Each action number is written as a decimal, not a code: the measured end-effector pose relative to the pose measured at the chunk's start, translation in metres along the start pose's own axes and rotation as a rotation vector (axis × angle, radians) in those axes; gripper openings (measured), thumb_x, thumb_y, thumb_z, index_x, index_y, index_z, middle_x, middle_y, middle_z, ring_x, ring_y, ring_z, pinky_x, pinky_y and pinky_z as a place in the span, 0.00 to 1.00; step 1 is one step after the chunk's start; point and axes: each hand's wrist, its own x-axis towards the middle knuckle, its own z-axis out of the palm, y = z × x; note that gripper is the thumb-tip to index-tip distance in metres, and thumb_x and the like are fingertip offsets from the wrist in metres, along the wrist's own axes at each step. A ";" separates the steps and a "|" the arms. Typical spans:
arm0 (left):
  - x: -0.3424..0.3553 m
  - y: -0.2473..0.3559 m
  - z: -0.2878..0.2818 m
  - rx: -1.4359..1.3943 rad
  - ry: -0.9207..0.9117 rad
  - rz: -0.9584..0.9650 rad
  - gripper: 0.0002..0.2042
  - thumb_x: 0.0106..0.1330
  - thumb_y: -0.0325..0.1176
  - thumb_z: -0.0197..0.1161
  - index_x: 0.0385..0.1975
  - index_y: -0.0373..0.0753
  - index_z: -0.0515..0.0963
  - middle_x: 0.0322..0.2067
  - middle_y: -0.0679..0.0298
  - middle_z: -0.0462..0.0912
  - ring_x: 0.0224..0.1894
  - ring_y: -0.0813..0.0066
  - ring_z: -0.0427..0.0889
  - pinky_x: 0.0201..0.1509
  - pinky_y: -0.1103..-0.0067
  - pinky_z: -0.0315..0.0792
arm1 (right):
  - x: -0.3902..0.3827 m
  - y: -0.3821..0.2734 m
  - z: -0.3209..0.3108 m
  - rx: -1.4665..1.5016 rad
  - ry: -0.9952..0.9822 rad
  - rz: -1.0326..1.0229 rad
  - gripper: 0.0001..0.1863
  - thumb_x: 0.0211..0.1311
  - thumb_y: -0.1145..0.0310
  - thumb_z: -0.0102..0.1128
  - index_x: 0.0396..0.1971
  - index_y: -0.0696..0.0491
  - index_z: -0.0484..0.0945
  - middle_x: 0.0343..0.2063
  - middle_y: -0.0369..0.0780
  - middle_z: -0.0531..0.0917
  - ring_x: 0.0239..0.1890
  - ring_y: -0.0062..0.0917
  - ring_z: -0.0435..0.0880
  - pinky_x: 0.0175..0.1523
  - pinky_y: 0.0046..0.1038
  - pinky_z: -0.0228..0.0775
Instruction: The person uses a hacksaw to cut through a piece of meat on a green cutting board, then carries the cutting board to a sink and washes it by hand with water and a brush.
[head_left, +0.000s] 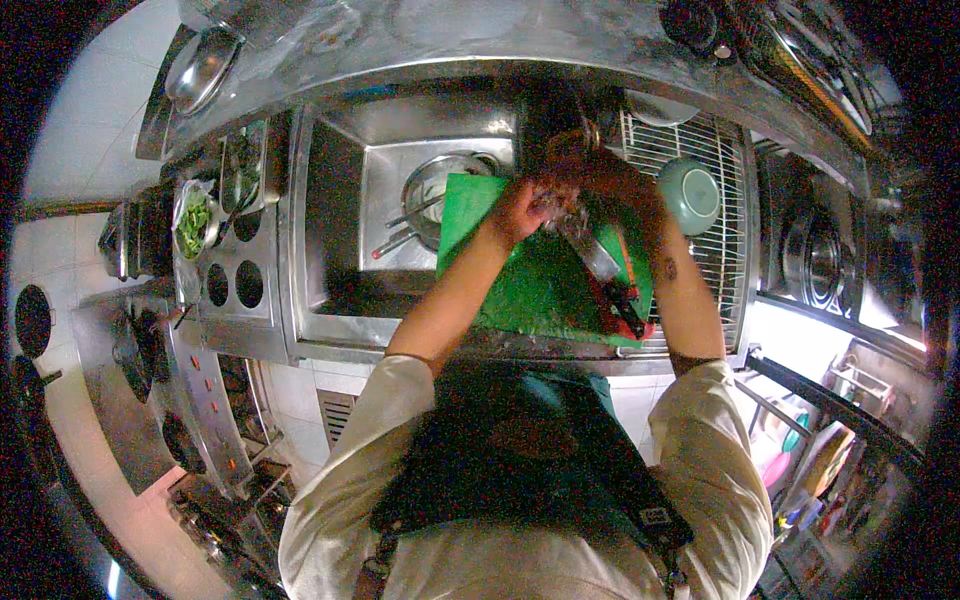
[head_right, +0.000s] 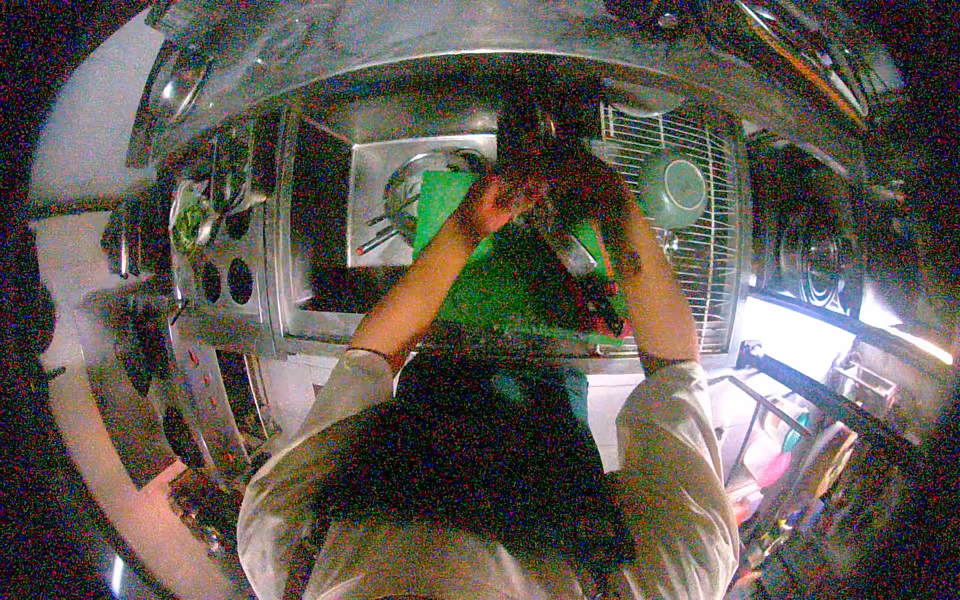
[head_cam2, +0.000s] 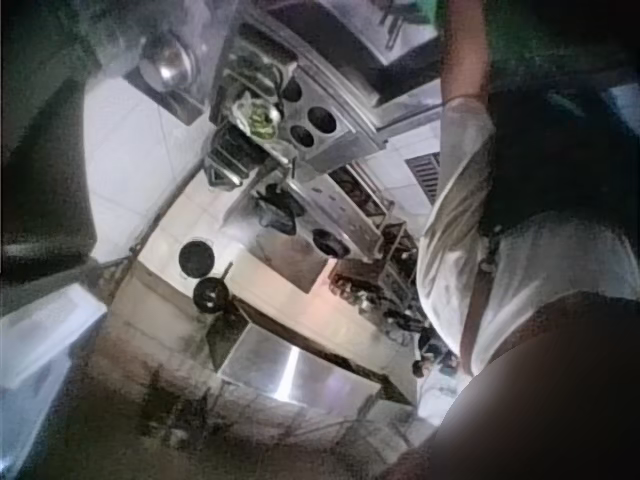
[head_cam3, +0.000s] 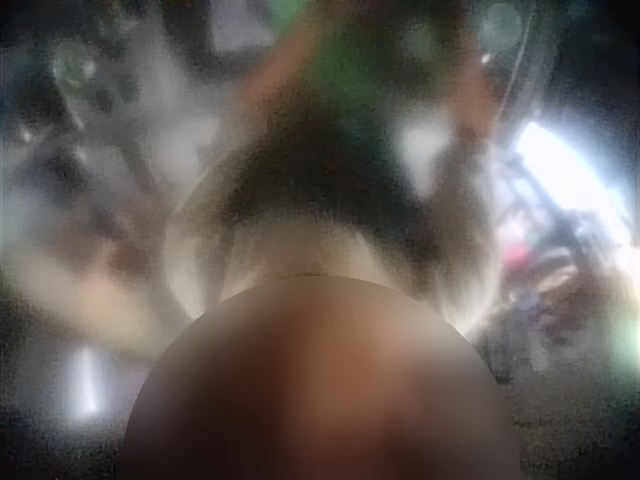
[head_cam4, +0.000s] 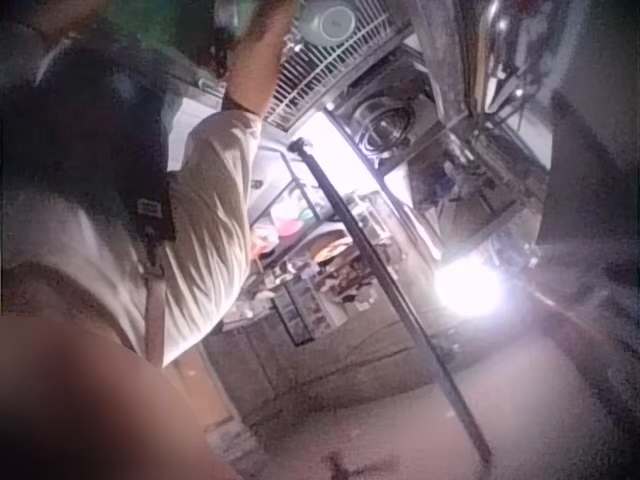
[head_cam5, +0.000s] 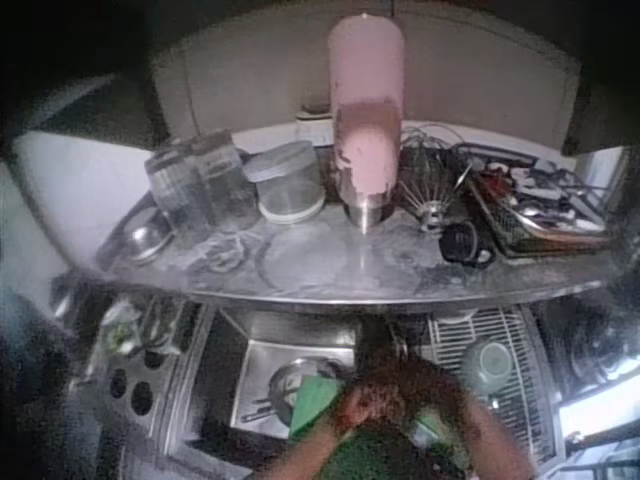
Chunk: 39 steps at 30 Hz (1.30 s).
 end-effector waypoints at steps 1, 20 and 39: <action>-0.001 -0.002 0.001 0.012 -0.011 0.010 0.20 0.74 0.39 0.56 0.61 0.35 0.73 0.58 0.55 0.79 0.59 0.60 0.80 0.64 0.68 0.76 | 0.000 0.001 0.002 -0.021 0.024 0.002 0.24 0.69 0.58 0.61 0.59 0.54 0.75 0.49 0.42 0.84 0.51 0.32 0.82 0.55 0.34 0.77; 0.026 -0.007 0.035 1.408 0.315 0.515 0.13 0.65 0.34 0.59 0.47 0.37 0.78 0.42 0.55 0.83 0.43 0.58 0.81 0.50 0.67 0.77 | 0.009 0.005 0.025 -1.451 0.352 -0.239 0.26 0.68 0.60 0.55 0.64 0.48 0.71 0.59 0.39 0.78 0.56 0.27 0.79 0.53 0.30 0.74; -0.245 0.487 -0.080 1.970 1.623 0.169 0.15 0.59 0.36 0.63 0.38 0.28 0.81 0.42 0.38 0.84 0.42 0.43 0.86 0.47 0.56 0.80 | 0.003 -0.035 0.074 0.993 -0.046 0.304 0.29 0.71 0.42 0.47 0.57 0.52 0.75 0.52 0.43 0.84 0.53 0.35 0.83 0.57 0.41 0.76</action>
